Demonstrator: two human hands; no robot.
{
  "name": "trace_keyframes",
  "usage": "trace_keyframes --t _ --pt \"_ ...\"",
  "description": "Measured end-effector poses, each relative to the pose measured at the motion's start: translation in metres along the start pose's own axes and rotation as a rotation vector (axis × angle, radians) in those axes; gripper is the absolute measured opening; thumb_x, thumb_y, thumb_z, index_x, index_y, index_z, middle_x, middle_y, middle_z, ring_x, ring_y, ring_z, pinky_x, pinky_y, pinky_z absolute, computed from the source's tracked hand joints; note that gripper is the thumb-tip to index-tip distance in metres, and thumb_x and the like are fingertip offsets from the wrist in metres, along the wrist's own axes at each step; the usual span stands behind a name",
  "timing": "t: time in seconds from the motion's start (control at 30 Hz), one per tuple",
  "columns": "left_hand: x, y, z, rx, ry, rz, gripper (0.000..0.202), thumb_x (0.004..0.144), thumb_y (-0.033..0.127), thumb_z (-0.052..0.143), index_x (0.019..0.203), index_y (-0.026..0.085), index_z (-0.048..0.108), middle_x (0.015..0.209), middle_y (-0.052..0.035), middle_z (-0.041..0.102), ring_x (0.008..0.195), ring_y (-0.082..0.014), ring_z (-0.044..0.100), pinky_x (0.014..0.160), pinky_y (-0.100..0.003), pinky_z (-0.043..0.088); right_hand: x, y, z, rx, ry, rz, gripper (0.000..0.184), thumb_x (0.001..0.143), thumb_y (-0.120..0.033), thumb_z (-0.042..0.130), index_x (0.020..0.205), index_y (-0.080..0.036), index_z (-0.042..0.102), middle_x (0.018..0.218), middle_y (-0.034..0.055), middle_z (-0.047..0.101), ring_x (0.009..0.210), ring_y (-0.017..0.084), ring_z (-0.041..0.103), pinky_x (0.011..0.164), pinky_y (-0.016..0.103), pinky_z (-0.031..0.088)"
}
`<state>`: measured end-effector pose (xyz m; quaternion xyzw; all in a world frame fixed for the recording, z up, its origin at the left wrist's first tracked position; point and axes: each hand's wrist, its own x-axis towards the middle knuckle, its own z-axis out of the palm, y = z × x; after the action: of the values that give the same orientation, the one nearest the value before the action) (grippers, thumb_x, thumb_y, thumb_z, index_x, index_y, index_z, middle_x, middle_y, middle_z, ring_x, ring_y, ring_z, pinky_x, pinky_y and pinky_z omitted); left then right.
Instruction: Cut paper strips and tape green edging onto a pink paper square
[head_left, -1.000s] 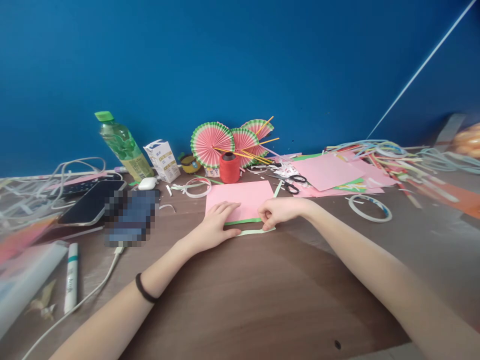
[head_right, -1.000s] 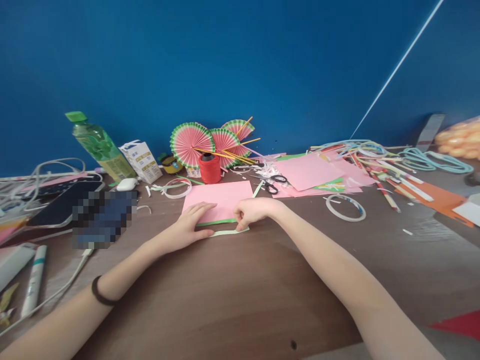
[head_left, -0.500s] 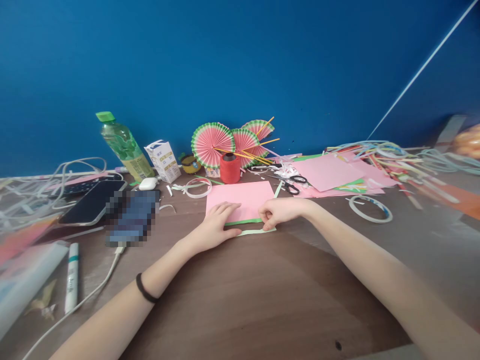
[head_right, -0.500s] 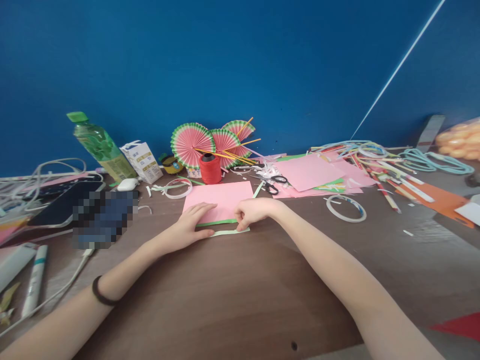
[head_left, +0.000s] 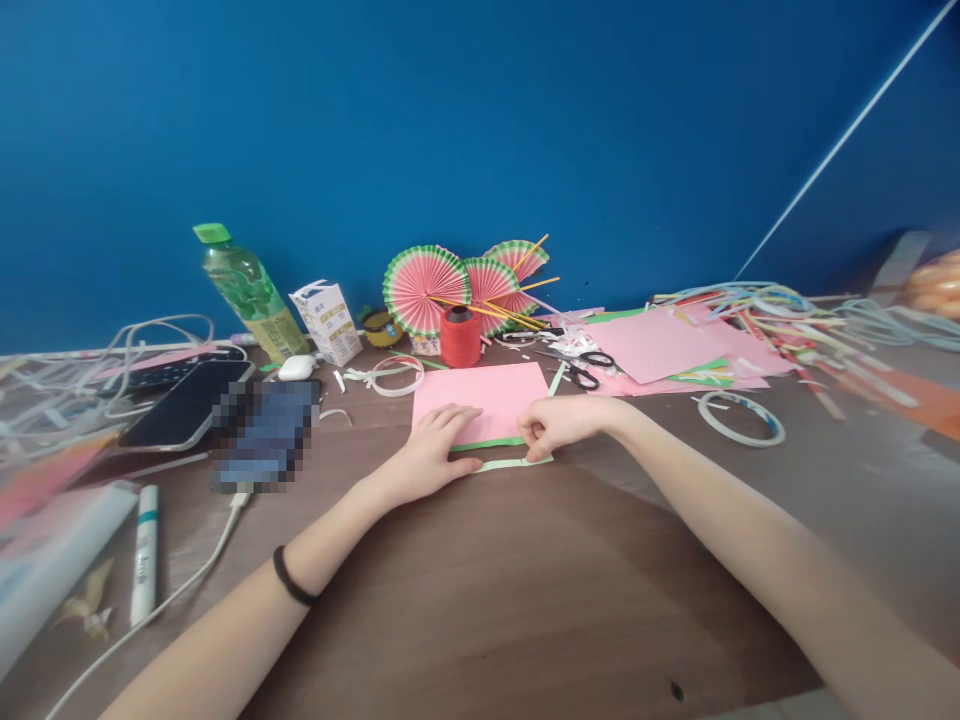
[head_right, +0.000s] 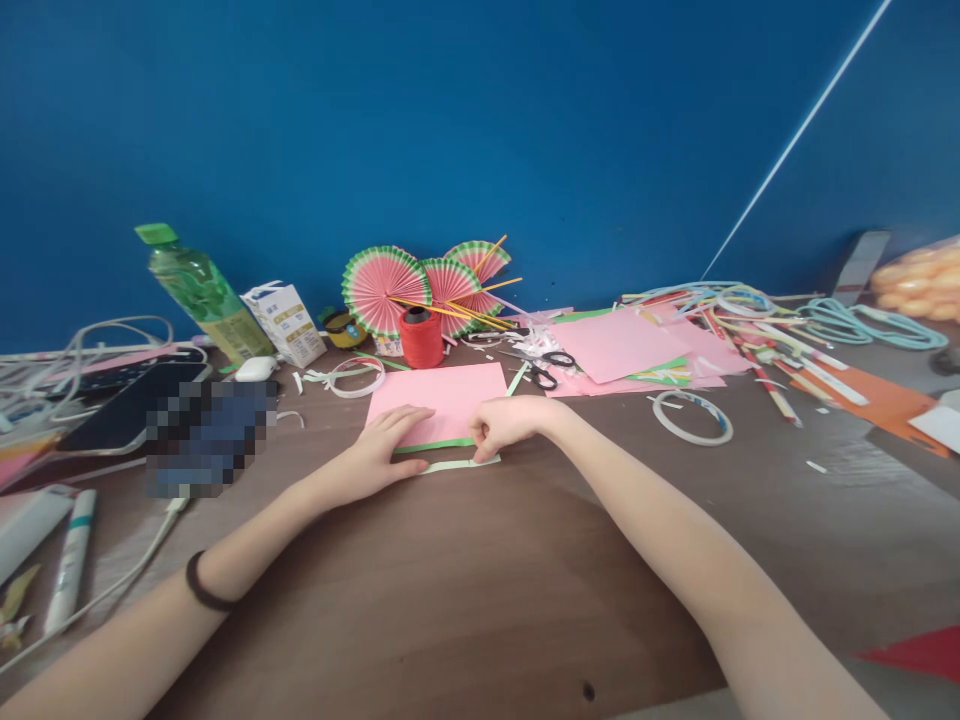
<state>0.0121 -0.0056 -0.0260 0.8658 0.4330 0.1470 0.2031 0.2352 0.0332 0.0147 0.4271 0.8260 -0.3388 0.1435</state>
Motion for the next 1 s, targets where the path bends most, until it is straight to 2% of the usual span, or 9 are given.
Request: trace_keyframes --t 0.4,0.7,1.0 --pt "0.0 -0.002 0.001 0.013 0.007 0.006 0.06 0.077 0.038 0.055 0.131 0.02 0.036 0.138 -0.0085 0.037 0.13 -0.0227 0.027 0.108 -0.04 0.021 -0.007 -0.014 0.002 -0.054 0.054 0.019 0.009 0.062 -0.026 0.056 0.064 -0.018 0.055 0.063 -0.0014 0.056 0.056 0.011 0.047 0.049 0.022 0.031" --pt "-0.001 -0.001 0.001 0.02 0.013 0.011 0.06 0.077 0.037 0.055 0.131 0.02 0.037 0.137 -0.0092 0.038 0.13 -0.0225 0.028 0.108 -0.04 0.021 -0.007 -0.014 0.003 -0.058 0.052 0.047 0.011 0.062 -0.026 0.055 0.066 -0.017 0.06 0.065 0.0007 0.061 0.055 0.011 0.048 0.048 0.021 0.032" --pt "0.0 -0.005 0.004 0.023 0.034 0.029 0.06 0.077 0.04 0.055 0.131 0.019 0.037 0.137 -0.0091 0.039 0.129 -0.0228 0.029 0.108 -0.039 0.022 -0.007 -0.013 0.003 -0.066 0.061 -0.012 0.013 0.063 -0.029 0.056 0.066 -0.017 0.058 0.064 0.0002 0.059 0.056 0.011 0.049 0.048 0.021 0.032"
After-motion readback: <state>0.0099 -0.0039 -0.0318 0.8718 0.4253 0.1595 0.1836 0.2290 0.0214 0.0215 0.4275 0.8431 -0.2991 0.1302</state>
